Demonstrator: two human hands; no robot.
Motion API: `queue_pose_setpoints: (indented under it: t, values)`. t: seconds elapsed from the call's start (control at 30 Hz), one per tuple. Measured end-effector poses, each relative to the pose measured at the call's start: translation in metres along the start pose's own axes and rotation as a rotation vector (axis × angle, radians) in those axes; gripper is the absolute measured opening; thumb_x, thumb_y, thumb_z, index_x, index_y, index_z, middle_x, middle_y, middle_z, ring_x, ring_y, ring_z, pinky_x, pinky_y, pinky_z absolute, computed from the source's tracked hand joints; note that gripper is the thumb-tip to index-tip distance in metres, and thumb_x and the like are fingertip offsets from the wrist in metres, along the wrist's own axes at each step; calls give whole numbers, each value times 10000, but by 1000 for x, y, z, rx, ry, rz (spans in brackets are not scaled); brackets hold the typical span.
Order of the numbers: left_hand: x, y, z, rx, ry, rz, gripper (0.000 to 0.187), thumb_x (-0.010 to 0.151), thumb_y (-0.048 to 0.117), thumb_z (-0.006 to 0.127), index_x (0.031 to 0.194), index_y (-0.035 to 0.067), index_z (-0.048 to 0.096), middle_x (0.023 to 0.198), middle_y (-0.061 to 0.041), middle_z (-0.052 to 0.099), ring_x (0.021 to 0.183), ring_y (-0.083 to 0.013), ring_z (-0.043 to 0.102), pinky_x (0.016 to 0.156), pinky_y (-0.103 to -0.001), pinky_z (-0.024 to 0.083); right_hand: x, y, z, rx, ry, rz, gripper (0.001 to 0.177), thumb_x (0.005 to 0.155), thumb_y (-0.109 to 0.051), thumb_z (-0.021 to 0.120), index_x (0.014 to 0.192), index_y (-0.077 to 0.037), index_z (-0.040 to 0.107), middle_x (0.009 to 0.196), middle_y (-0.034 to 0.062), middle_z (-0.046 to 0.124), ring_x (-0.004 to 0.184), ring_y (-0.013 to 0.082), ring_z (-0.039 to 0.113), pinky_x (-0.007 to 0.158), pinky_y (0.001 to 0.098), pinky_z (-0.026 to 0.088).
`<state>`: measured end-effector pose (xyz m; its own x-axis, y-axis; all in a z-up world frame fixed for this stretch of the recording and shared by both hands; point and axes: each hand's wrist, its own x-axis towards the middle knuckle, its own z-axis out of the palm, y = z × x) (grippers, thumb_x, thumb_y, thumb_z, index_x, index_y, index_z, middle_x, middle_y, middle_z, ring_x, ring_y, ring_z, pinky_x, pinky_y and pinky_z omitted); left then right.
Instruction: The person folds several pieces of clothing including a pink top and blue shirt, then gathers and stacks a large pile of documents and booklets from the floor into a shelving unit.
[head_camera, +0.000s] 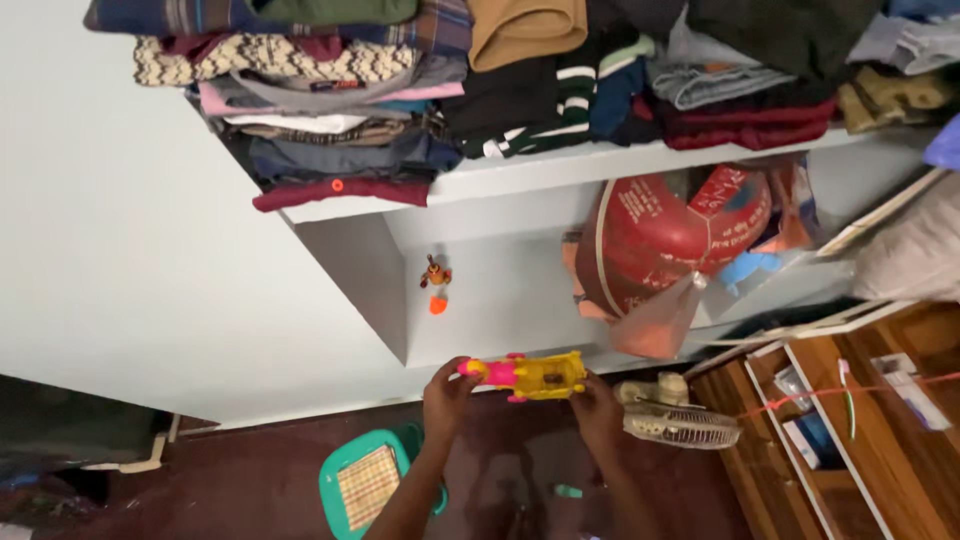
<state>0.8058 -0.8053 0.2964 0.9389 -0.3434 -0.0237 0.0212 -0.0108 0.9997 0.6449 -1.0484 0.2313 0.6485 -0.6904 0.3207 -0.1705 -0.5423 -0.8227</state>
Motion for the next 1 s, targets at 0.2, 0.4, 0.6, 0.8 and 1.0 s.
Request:
queue_pose_setpoints:
  t: [0.2, 0.4, 0.6, 0.8, 1.0]
  values:
    - [11, -19, -3, -52, 58, -63, 398, 873, 108, 766, 1238, -14, 662, 970, -111, 822, 892, -138, 758, 786, -269, 601, 19, -24, 2, 134, -67, -100, 399, 817, -94, 777, 1195, -14, 673, 1243, 181, 717, 1077, 229, 705, 879, 335, 570]
    - [36, -10, -8, -48, -2, -80, 371, 882, 97, 741, 1226, 2, 637, 976, -112, 812, 916, -190, 782, 766, -300, 574, 59, -35, 14, -19, -82, 127, 321, 806, -95, 797, 1116, -38, 737, 1093, 183, 715, 974, 268, 741, 842, 376, 588]
    - [81, -22, -9, 279, 35, 279, 279, 832, 132, 812, 1071, 0, 755, 954, -123, 761, 888, -229, 763, 785, -318, 583, 100, -25, 38, -120, -200, 159, 320, 804, -141, 788, 1110, -65, 732, 986, 141, 728, 862, 272, 751, 772, 380, 611]
    - [126, -48, -5, 399, -75, 6, 309, 820, 205, 804, 1089, 72, 734, 890, -87, 788, 704, -221, 760, 662, -345, 567, 135, 24, 76, -302, -332, 43, 276, 804, -145, 730, 1068, -116, 802, 888, 180, 758, 835, 322, 722, 760, 429, 580]
    - [184, -118, 15, 384, 1, 145, 293, 830, 133, 796, 1085, 6, 727, 887, -175, 775, 778, -254, 770, 694, -369, 587, 159, 108, 133, -222, -253, 71, 357, 829, -221, 753, 1151, -67, 738, 937, 172, 753, 843, 291, 745, 760, 420, 584]
